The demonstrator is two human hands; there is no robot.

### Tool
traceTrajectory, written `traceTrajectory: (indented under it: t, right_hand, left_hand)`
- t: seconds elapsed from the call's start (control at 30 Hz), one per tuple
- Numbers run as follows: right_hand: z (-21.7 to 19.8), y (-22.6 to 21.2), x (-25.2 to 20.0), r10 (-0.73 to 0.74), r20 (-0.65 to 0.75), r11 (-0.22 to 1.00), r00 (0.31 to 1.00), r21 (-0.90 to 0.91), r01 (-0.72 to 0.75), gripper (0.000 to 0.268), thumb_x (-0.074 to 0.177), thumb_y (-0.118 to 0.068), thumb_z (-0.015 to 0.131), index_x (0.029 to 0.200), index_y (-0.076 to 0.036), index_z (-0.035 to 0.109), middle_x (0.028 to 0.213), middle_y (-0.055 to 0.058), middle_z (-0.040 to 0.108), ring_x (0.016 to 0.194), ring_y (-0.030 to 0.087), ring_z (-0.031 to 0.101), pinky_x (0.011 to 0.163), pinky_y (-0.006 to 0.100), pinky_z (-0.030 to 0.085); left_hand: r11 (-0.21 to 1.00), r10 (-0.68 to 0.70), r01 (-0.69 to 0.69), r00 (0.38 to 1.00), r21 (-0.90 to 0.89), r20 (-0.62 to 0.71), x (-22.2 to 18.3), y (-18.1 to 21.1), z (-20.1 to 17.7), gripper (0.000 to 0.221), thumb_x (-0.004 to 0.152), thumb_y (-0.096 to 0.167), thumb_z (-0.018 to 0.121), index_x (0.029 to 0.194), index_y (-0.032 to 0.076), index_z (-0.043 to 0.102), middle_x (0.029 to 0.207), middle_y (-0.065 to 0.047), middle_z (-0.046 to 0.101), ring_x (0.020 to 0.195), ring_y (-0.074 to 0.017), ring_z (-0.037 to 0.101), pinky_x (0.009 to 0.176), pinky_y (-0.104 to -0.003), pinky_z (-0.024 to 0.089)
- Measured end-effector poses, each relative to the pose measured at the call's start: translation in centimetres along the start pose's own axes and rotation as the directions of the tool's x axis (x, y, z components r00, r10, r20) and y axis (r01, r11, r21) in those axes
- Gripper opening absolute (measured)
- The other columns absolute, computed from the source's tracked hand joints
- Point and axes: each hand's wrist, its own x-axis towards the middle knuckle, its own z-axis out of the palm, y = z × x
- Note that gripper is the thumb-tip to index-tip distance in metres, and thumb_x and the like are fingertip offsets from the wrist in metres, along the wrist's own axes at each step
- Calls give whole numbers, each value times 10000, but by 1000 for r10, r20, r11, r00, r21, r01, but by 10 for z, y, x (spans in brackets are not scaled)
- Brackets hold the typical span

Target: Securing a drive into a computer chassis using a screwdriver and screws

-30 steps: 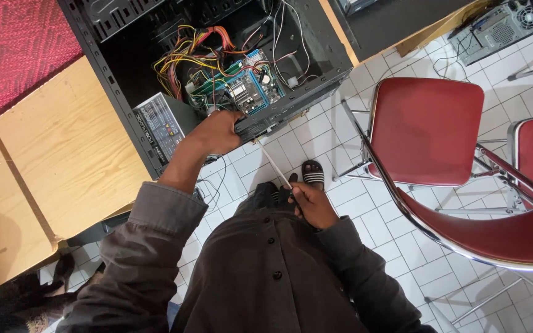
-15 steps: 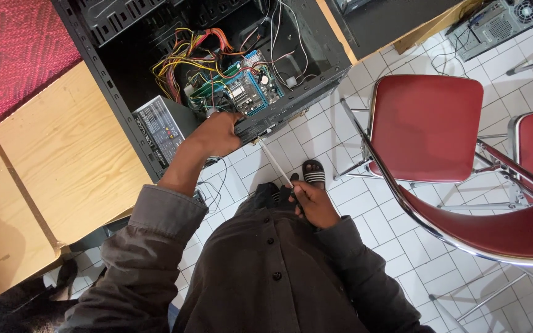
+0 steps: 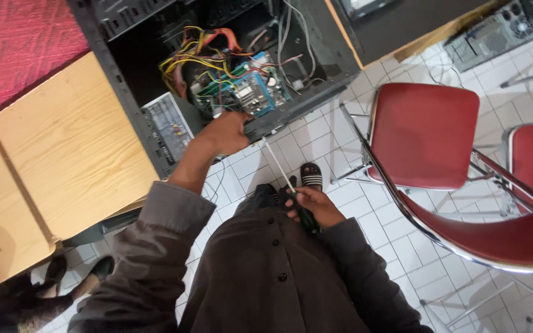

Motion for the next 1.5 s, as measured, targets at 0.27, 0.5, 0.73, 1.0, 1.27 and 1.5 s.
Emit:
traceTrajectory:
  t: [0.27,0.5,0.73,1.0,1.27,1.5]
  right_hand:
    - [-23,41,25,-82,102,953,991,298,49,297,881,85,719,1146,38,593,849,243,688,639,405,739,570,583,637]
    - [-21,44,23,70,36,950,997,304,-78,309,975,-197,699,1152,55,678,944,291,740,817,438,771,719,614,648]
    - [-8,33,11,-244,-74,790,967,-593,154,418,987,-489,692,1170,-113,687,573,70,696,524,256,727,573,390,605]
    - [-17,36,28,131,132,976,983,159,-152,470,1021,-415,537,1196,12,628,629,53,435,424,210,458,378,390,544]
    - [-12,39,20,12,-81,999,997,-48,-16,239,961,-180,769,957,38,672,827,203,641,652,350,687,564,508,612]
    - [-3,18,9,-346,-374,107,860,-927,-360,591,1120,-563,250,1487,-148,457,1301,139,662,1182,365,675,992,594,536]
  left_hand:
    - [1000,16,-16,1000,-23,-6,-2,8,3,658,767,63,586,1418,-29,601,1211,-294,697,1055,-459,699,829,-555,606]
    - [1000,13,-14,1000,-20,-17,-27,47,-10,641,787,78,589,1405,-93,590,1265,-322,672,1161,-476,653,922,-545,581]
    - [1000,17,-17,999,-1,-51,-20,42,-2,600,794,104,601,1372,-53,632,1240,-287,697,1164,-466,659,904,-538,589]
    - [998,63,-62,997,32,-45,-15,44,-5,481,809,132,560,1229,-60,695,1116,-285,730,1025,-455,702,782,-509,615]
    - [999,36,-36,998,-3,-50,-8,36,3,546,792,144,589,1295,-48,677,1118,-257,736,989,-404,726,729,-464,613]
    - [999,37,-38,997,-10,-67,-35,62,-10,618,777,146,603,1362,-52,629,1150,-269,728,987,-411,730,721,-473,617]
